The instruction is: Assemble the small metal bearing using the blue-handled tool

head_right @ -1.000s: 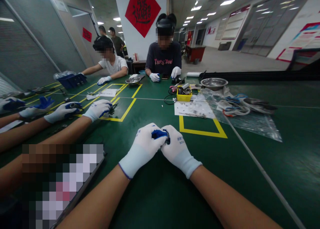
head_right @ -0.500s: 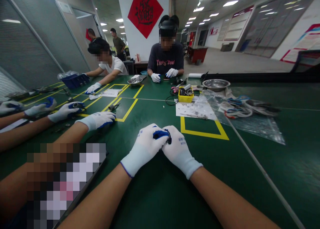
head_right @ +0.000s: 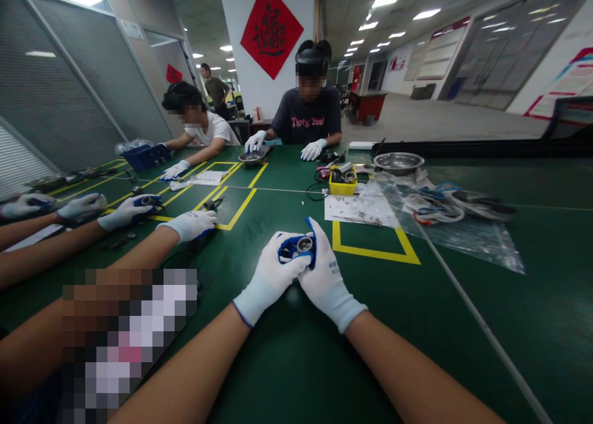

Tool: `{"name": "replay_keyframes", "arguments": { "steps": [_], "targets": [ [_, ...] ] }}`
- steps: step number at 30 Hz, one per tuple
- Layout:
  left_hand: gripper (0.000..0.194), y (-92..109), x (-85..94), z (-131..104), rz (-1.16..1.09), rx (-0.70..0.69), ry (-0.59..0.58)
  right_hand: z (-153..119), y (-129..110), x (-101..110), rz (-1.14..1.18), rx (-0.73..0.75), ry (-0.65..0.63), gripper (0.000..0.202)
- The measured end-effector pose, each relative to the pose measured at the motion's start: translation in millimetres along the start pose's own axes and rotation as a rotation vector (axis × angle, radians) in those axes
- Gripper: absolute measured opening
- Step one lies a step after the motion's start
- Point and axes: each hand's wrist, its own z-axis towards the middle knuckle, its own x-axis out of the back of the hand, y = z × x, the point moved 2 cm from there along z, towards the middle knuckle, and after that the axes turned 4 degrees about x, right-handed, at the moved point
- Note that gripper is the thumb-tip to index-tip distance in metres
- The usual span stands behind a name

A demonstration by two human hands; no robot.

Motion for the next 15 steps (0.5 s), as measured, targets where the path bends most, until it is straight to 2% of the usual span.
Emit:
{"name": "replay_keyframes", "arguments": {
  "steps": [5,10,13,15],
  "targets": [
    [0.033,1.9,-1.9,0.6,0.053,-0.033,0.005,-0.2,2.3,-2.8,0.025,-0.034,0.032,0.083],
    [0.037,2.4,-2.6,-3.3,0.254,-0.183,0.129,0.8,1.3,-4.6,-0.025,0.011,0.062,0.075],
    [0.036,-5.1,-3.7,-3.5,0.23,-0.236,0.207,3.4,2.8,-5.8,-0.077,-0.011,0.075,0.063],
    [0.036,-10.7,-4.5,-2.4,0.197,-0.237,0.234,5.6,4.1,-7.2,-0.077,-0.051,0.037,0.051]
  ]
}}
